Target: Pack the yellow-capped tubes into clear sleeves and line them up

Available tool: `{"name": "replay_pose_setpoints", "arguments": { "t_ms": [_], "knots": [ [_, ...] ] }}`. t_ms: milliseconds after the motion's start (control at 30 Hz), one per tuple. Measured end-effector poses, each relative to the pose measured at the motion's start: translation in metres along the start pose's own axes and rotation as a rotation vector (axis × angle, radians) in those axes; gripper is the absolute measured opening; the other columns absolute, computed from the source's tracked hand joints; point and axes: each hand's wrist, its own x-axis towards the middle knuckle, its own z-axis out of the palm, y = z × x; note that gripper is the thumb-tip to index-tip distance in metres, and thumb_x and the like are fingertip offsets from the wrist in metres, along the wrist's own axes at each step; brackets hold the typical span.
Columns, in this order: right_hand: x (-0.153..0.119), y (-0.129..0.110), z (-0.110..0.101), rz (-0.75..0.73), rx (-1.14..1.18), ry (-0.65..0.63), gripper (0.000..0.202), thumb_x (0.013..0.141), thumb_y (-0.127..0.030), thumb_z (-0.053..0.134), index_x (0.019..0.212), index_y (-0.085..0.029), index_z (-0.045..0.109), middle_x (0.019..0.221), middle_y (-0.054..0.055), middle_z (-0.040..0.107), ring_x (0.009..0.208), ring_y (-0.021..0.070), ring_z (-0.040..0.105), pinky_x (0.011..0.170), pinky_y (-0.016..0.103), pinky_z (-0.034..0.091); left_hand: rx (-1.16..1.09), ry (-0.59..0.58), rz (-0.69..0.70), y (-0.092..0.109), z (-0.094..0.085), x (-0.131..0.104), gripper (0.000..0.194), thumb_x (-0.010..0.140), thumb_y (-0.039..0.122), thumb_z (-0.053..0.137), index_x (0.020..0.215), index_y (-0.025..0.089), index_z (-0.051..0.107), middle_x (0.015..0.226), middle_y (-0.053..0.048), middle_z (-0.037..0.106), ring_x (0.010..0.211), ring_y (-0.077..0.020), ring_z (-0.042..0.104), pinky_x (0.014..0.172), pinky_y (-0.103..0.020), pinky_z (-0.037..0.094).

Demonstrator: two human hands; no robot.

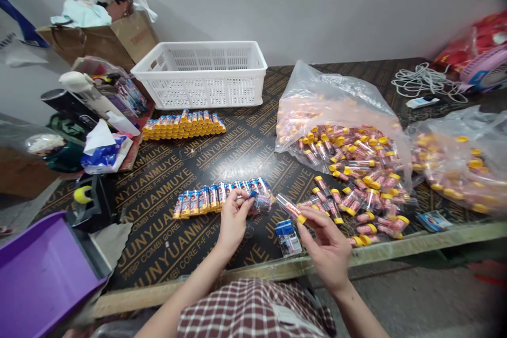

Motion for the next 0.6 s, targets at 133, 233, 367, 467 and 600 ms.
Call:
{"name": "replay_pose_setpoints", "arguments": {
  "t_ms": [133,233,367,467,600],
  "knots": [
    [-0.0012,-0.0007,-0.0002,0.007,-0.01,-0.007,0.027,0.08,-0.013,0.059,0.105,-0.023,0.063,0.108,0.008,0.063,0.105,0.0219,0.06,0.088,0.039,0.052,-0.074,0.01,-0.082,-0.0017,0.0023,0.0004,0.028,0.07,0.035,0.07,0.085,0.015,0.059,0.069,0.0,0.064,0.06,-0.0115,0.061,0.059,-0.025,0.054],
    [-0.0022,-0.0006,0.0004,0.003,-0.017,-0.008,0.028,0.081,-0.013,0.059,0.106,-0.023,0.063,0.109,0.008,0.063,0.105,0.0218,0.06,0.088,0.039,0.052,-0.19,0.044,-0.171,-0.0004,0.0045,0.0012,0.029,0.065,0.034,0.075,0.081,0.014,0.062,0.069,0.0,0.066,0.06,-0.0126,0.062,0.06,-0.027,0.055],
    [-0.0024,-0.0008,0.0017,-0.041,-0.046,0.002,0.031,0.079,-0.01,0.06,0.107,-0.023,0.063,0.108,0.008,0.064,0.105,0.0223,0.06,0.088,0.04,0.051,-0.298,0.089,-0.261,0.0022,0.0056,0.0025,0.027,0.059,0.03,0.079,0.073,0.013,0.064,0.069,0.0,0.067,0.061,-0.0116,0.062,0.061,-0.026,0.055],
    [-0.0022,-0.0026,0.003,-0.097,-0.071,0.008,0.034,0.078,-0.008,0.061,0.108,-0.024,0.063,0.107,0.007,0.065,0.103,0.0223,0.061,0.088,0.041,0.051,-0.32,0.11,-0.273,0.0027,0.0055,0.0025,0.025,0.057,0.029,0.08,0.069,0.011,0.066,0.067,-0.001,0.067,0.061,-0.0107,0.061,0.062,-0.026,0.054],
    [-0.0023,-0.0061,0.0042,-0.167,-0.109,-0.005,0.039,0.077,-0.005,0.06,0.11,-0.025,0.062,0.107,0.007,0.065,0.102,0.0225,0.061,0.088,0.043,0.052,-0.298,0.138,-0.262,0.0042,0.0063,0.0005,0.029,0.057,0.034,0.08,0.068,0.01,0.069,0.064,-0.003,0.068,0.06,-0.0118,0.06,0.06,-0.026,0.053]
  ]
}}
